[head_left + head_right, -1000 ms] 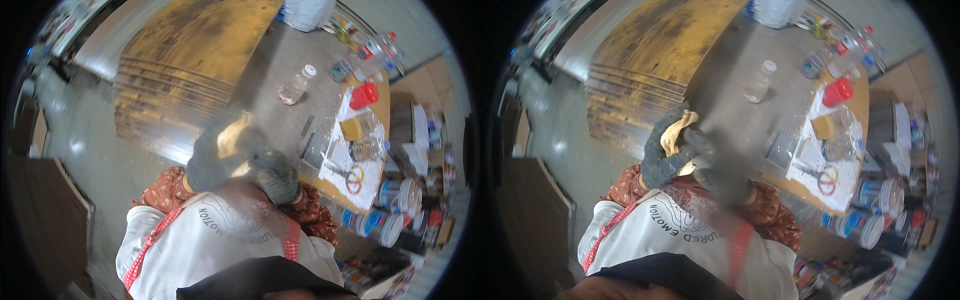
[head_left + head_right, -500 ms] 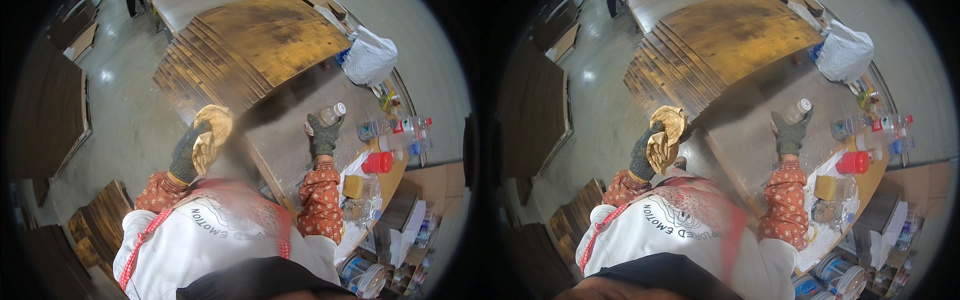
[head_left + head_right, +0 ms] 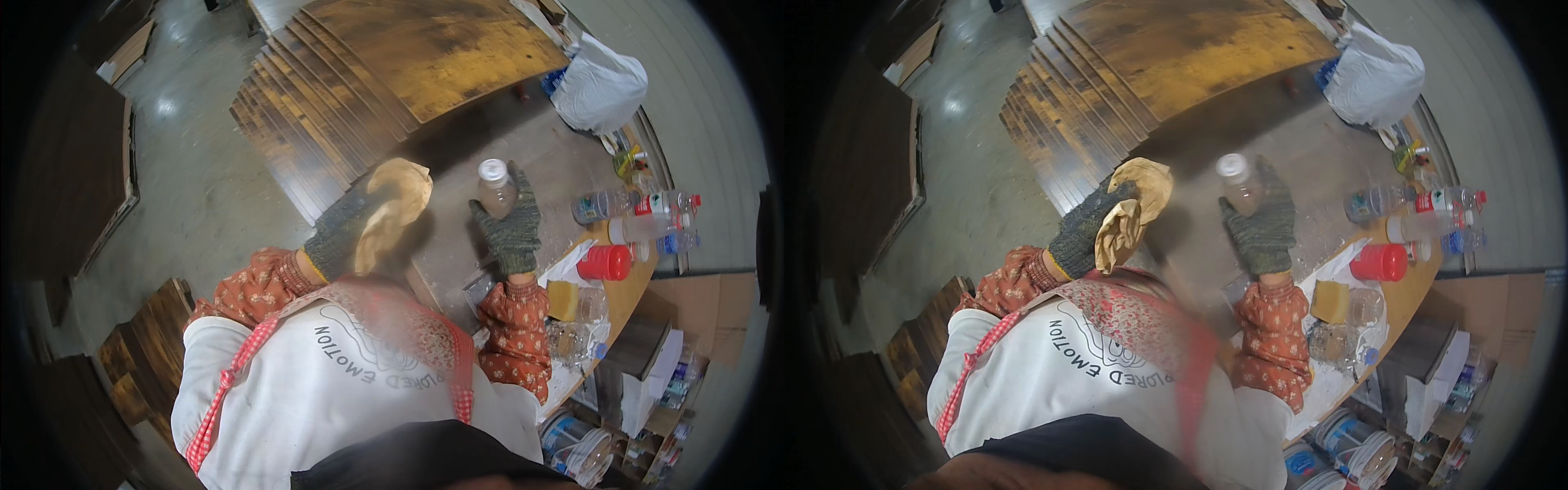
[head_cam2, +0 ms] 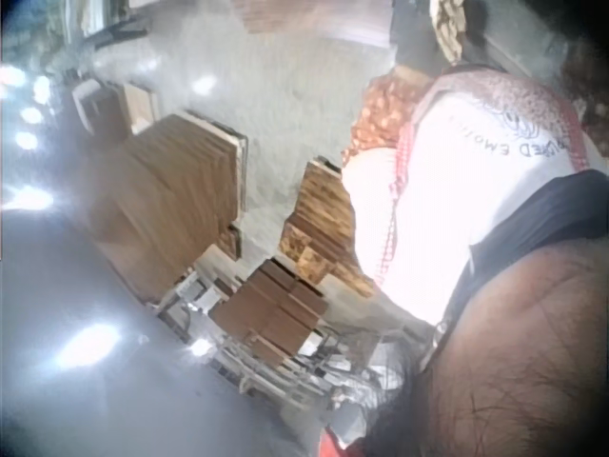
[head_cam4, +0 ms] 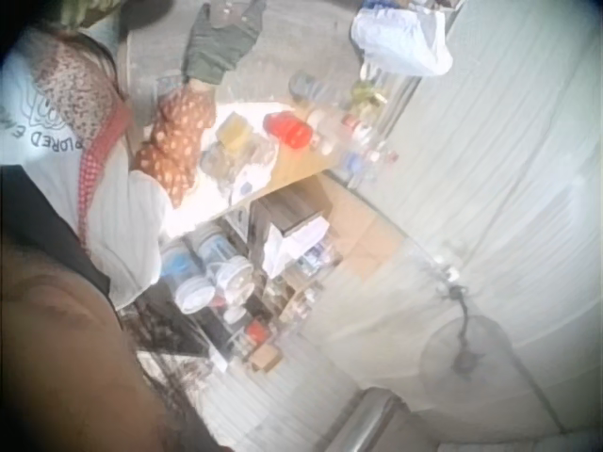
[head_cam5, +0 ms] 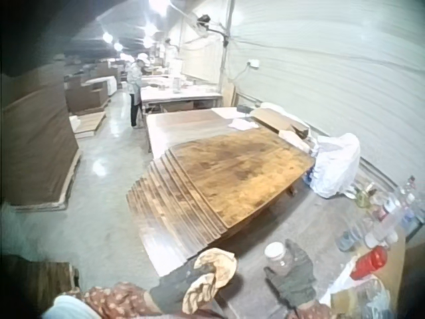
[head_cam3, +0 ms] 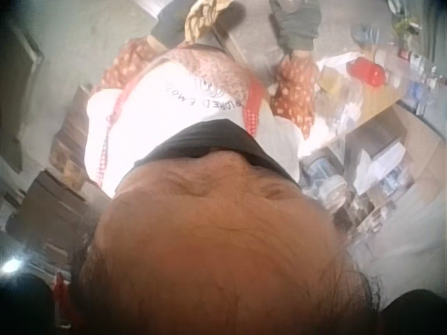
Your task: The person wipes a stack of wooden planks with a cloth, repeatedly lifting and turning them to clean multiple surfaces. The person uses a cloth to wipe the planks and occasionally picks up a plastic bottle from the table.
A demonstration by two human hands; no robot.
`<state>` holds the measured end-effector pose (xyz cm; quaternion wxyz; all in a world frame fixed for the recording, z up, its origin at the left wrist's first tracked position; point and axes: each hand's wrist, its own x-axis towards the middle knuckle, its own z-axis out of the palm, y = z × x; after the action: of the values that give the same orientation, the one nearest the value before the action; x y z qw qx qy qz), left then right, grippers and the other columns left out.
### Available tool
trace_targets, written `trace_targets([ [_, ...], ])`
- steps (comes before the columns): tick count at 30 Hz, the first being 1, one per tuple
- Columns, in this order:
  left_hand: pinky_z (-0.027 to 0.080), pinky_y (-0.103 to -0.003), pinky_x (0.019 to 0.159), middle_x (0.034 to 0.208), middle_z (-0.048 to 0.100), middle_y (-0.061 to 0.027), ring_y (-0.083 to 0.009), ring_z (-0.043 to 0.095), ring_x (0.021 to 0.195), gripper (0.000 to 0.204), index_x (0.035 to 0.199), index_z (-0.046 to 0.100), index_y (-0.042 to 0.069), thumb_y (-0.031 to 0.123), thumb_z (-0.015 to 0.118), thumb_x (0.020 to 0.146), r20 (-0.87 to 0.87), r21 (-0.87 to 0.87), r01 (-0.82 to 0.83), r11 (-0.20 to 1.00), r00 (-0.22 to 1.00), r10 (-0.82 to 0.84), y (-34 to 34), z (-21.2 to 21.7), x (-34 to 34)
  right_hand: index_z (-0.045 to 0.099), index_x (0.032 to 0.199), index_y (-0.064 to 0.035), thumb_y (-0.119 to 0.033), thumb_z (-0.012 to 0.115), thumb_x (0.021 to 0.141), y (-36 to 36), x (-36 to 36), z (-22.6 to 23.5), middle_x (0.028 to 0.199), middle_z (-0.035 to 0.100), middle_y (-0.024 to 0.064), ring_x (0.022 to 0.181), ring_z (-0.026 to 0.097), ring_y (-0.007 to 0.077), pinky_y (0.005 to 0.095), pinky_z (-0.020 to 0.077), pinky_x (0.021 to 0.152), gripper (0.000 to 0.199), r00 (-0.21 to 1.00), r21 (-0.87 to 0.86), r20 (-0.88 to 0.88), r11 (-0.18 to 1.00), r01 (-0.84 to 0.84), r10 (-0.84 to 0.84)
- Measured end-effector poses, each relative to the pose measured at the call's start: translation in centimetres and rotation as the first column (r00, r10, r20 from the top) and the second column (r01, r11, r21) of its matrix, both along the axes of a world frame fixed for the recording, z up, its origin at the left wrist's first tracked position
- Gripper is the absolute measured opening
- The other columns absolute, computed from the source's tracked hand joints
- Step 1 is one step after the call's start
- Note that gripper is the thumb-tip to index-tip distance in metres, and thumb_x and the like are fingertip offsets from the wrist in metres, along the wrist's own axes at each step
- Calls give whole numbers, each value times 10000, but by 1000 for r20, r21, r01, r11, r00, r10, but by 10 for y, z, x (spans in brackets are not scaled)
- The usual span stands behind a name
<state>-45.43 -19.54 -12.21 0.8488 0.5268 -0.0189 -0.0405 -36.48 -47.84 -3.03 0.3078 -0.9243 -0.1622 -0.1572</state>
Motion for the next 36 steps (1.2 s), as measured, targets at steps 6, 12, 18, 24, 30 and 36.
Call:
trace_targets([
  [6, 420, -311, 1051, 1318, 564, -120, -199, 543, 1212, 318, 1304, 557, 29, 99, 476, 1004, -157, -480, 102, 871, 967, -199, -35, 22, 20, 510, 1355, -13, -227, 777, 712, -8, -40, 44, 1064, 639, 193, 985, 607, 366, 457, 475, 866, 729, 981, -321, 32, 931, -172, 192],
  [12, 513, -252, 715, 983, 630, -59, -102, 618, 859, 130, 1010, 586, 86, 191, 518, 976, 19, -812, 399, 425, 748, -664, -61, 73, 33, 528, 1332, 2, -198, 648, 776, -9, -44, 46, 907, 606, 150, 841, 579, 330, 451, 442, 791, 603, 970, -616, 104, 780, -112, 221],
  [18, 458, -262, 716, 992, 562, -66, -107, 561, 822, 438, 1337, 407, 8, 210, 553, 977, 280, -572, 468, 674, 883, -376, -85, 80, 36, 526, 1329, 10, -113, 565, 758, 3, -39, 57, 878, 566, 144, 827, 543, 327, 456, 429, 795, 585, 956, -710, 140, 700, -85, 257],
  [24, 457, -255, 703, 975, 580, -73, -108, 556, 828, 386, 1314, 482, 15, 213, 545, 989, 176, 36, 54, 998, 983, -60, -91, 52, 41, 534, 1337, -47, -181, 647, 764, 5, -24, 51, 941, 617, 140, 860, 602, 322, 450, 471, 871, 599, 970, -648, 92, 753, -114, 226],
  [30, 542, -282, 695, 980, 649, -122, -135, 636, 832, 355, 1257, 550, 7, 261, 509, 1012, 90, -585, 349, 732, 925, -369, -99, 72, 69, 551, 1283, -20, -198, 871, 616, -3, 2, 18, 1134, 651, 169, 1004, 641, 299, 413, 514, 874, 761, 986, 21, -89, 990, -143, 144],
  [36, 520, -221, 787, 1148, 621, -58, -71, 605, 951, 305, 1258, 538, -5, 164, 498, 1007, 69, -49, 222, 974, 974, -218, -58, 84, 63, 430, 1368, -20, -13, 742, 784, -36, 14, -17, 1121, 596, 90, 960, 607, 239, 352, 536, 814, 662, 924, 694, -370, 690, 207, 94],
])
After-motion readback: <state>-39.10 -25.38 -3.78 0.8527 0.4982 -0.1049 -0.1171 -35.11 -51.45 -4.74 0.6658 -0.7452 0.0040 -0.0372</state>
